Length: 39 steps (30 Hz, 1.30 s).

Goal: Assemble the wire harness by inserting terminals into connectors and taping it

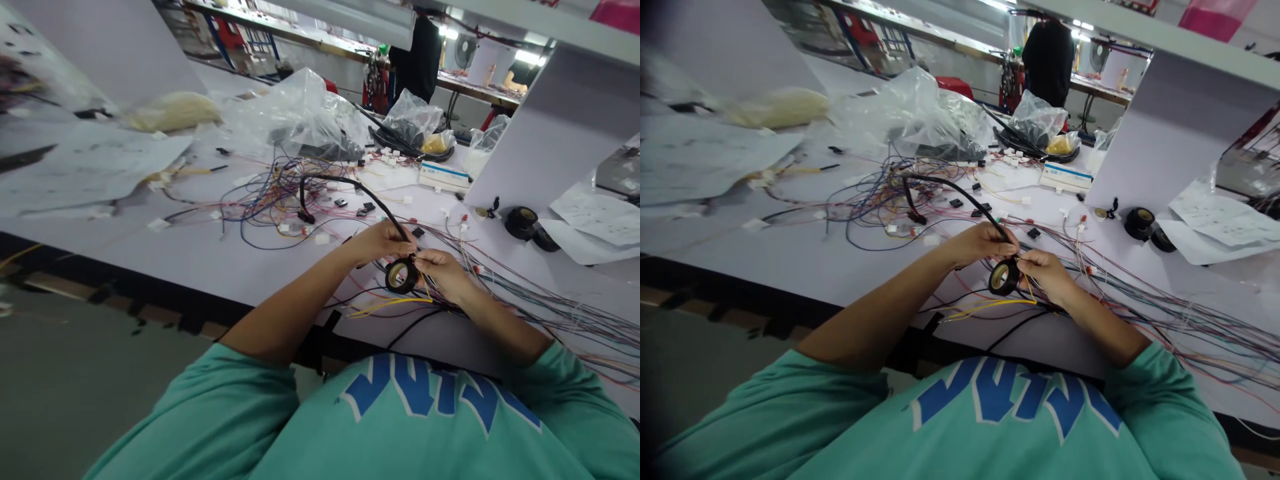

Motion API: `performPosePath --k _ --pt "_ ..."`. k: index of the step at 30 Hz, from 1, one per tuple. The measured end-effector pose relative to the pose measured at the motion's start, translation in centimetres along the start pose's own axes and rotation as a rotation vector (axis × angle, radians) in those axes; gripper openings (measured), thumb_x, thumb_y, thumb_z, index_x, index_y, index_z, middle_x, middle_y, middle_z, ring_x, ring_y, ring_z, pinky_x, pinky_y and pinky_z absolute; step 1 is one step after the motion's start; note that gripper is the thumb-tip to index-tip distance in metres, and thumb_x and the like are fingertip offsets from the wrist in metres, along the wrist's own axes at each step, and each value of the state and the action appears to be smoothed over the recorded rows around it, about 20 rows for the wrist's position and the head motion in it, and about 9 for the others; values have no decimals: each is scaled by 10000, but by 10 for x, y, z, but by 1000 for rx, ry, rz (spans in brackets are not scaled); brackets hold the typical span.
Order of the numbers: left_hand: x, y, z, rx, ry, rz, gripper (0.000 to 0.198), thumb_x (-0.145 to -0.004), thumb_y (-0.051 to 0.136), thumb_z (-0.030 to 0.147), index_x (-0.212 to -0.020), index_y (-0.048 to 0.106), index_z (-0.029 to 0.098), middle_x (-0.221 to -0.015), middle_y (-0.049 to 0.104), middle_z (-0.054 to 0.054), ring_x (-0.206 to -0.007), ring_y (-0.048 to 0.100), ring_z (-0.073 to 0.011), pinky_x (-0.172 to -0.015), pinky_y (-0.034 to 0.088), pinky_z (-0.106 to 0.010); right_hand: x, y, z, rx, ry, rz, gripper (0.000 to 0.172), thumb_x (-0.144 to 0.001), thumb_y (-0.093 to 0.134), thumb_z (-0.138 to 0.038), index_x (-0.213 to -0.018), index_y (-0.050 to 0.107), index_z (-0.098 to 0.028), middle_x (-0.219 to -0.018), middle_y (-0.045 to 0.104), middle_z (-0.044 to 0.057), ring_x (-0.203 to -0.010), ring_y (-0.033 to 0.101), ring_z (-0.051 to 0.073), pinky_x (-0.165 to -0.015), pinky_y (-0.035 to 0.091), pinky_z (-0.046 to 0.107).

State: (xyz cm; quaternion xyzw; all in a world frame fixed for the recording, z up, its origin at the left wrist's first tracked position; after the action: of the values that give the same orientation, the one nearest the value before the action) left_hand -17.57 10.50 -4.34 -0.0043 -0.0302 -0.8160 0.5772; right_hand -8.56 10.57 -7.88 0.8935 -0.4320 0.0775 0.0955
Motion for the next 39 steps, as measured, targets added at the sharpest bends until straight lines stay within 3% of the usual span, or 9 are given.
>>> performPosePath --k 7,12,16,19,24,29,34,37,39 --pt "-3 -4 -17 38 -133 6 105 -686 692 153 -755 651 85 -614 629 7 -525 557 -60 -523 427 -166 0 -5 -10 198 -146 -107 364 -730 633 -471 -915 465 -206 -671 598 -19 -561 579 133 -566 490 294" --pt "-6 -3 -16 88 -115 41 134 -635 731 159 -693 641 79 -532 593 16 -450 527 -59 -437 413 -142 49 37 -65 1146 -913 -121 251 -868 451 -160 -1110 502 -202 -1065 623 78 -1041 552 177 -920 413 374" --pt "-6 2 -15 123 -115 7 156 -627 733 191 -689 635 87 -505 589 14 -437 533 -72 -411 421 -143 86 77 -61 1720 -1274 -232 272 -884 364 -48 -905 598 -185 -865 660 26 -863 574 142 -865 370 306" --pt "-5 3 -14 104 -116 -5 165 -633 732 197 -698 628 86 -517 603 -3 -450 562 -89 -439 457 -163 75 60 -63 1734 -1034 -243 206 -887 432 -165 -1019 590 -181 -841 667 33 -757 571 150 -760 360 311" --pt "-3 4 -9 -21 -69 12 117 -671 688 169 -695 601 94 -561 612 -9 -494 593 -99 -504 501 -194 32 1 -61 1504 -605 -101 371 -904 417 -378 -1142 552 -128 -934 680 104 -813 593 208 -764 361 350" --pt "0 3 5 -216 63 12 89 -707 627 182 -735 635 98 -523 573 12 -455 529 -76 -458 417 -166 -5 6 -44 1086 -590 -244 217 -860 431 -262 -881 633 -188 -982 653 77 -949 573 188 -831 407 338" --pt "4 6 29 -281 349 -52 117 -688 679 234 -721 686 122 -768 673 -55 -754 612 -127 -734 492 -242 -21 -7 -21 718 -316 -128 177 -775 505 -319 -803 592 -168 -784 612 23 -757 567 163 -682 454 290" --pt "0 6 21 -110 282 -43 180 -713 671 288 -757 662 114 -756 664 -52 -727 609 -120 -727 497 -252 -5 -19 -19 739 -266 -78 195 -790 444 -299 -843 576 -165 -755 600 15 -710 571 154 -666 464 293" --pt "-2 6 10 -31 172 -14 208 -717 675 308 -756 629 109 -697 643 -33 -642 591 -102 -652 497 -231 15 -19 -39 864 -454 -5 267 -758 449 -220 -996 559 -172 -896 627 46 -818 589 173 -741 473 328"
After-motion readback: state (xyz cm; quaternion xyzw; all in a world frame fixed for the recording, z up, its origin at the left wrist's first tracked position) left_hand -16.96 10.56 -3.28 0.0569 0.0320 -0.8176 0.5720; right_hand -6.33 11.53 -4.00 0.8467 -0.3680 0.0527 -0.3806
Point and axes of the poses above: each hand's wrist, its own x-axis away from the middle knuckle, its own y-axis out of the palm, z = x × y, the point moved 9 cm from there along -x, towards the middle knuckle
